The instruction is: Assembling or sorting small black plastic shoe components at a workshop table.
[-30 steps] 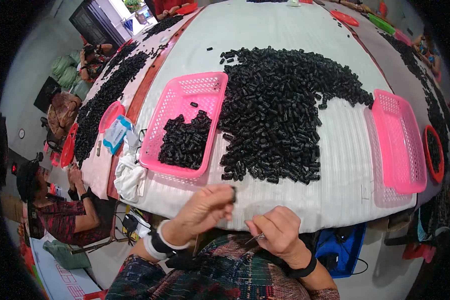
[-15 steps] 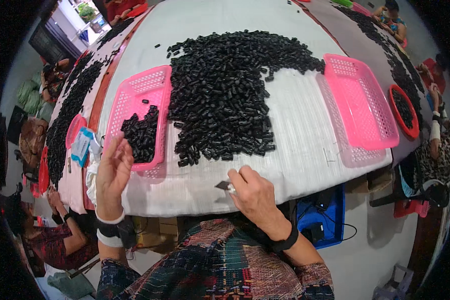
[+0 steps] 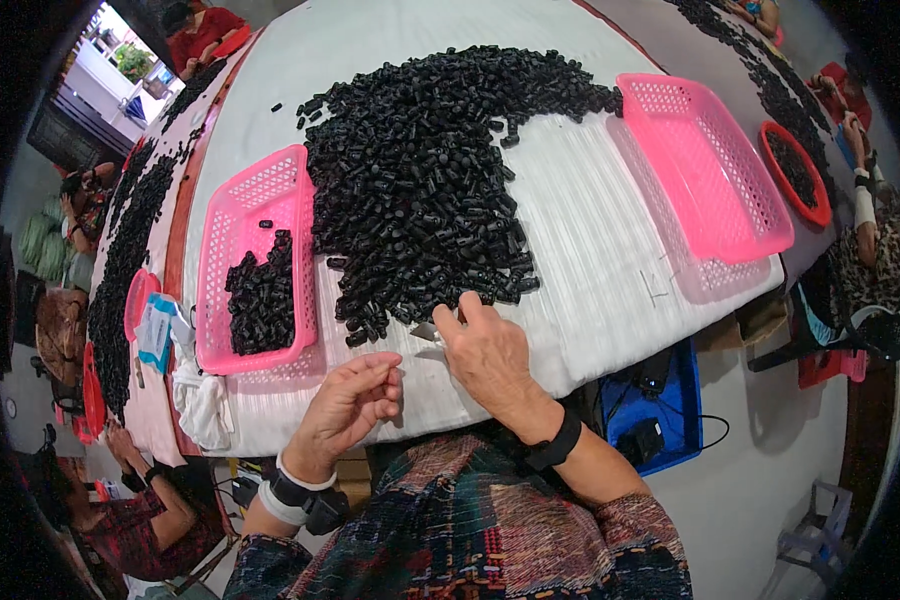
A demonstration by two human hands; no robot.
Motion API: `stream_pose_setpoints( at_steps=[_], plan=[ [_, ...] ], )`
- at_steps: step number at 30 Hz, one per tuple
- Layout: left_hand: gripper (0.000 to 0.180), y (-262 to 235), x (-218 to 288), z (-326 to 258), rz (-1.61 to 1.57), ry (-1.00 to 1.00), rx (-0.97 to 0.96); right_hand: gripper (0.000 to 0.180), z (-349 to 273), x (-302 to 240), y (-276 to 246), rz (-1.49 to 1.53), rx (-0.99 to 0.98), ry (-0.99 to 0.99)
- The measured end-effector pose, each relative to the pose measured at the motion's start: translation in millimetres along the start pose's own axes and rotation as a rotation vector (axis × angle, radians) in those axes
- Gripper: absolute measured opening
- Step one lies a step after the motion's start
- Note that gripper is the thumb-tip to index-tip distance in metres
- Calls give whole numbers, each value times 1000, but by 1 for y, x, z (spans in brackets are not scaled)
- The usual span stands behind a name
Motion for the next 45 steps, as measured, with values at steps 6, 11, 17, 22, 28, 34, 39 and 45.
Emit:
stream_pose_setpoints(
  at_steps=[6, 11, 17, 22, 28, 34, 39, 45],
  plan=[
    [20, 5, -1, 8, -2, 28, 26, 12, -2, 3, 7, 30, -47, 12],
    [27, 16, -4, 12, 52, 63, 0, 20, -5, 3, -5, 415, -109, 65],
    [24, 26, -4, 7, 137, 180, -125, 15, -1, -3, -28, 755, -278, 68],
    [20, 29, -1, 3, 98, 207, -130, 22, -2, -8, -42, 832, -113, 15],
    [18, 33, 1, -2, 149, 243, -138, 42, -6, -11, -42, 738, 16, -95],
    [18, 37, -1, -6, 151, 232, -116, 46, -8, -11, -45, 516, 212, -265],
    [15, 36, -1, -8, 168, 165, -145, 37, -12, -13, -44, 618, 180, -205],
    [12, 38, -2, -11, 194, 133, -148, 24, -11, -8, -48, 908, -59, -14]
  ],
)
Point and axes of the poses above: each hand's wrist, its own z-axis towards the middle knuckle, its own y-axis out of the palm, x = y × z, the point moved 3 cm from there along z, towards the middle knuckle, and after that the axes turned 15 degrees about -z, right-handed, at the moved point
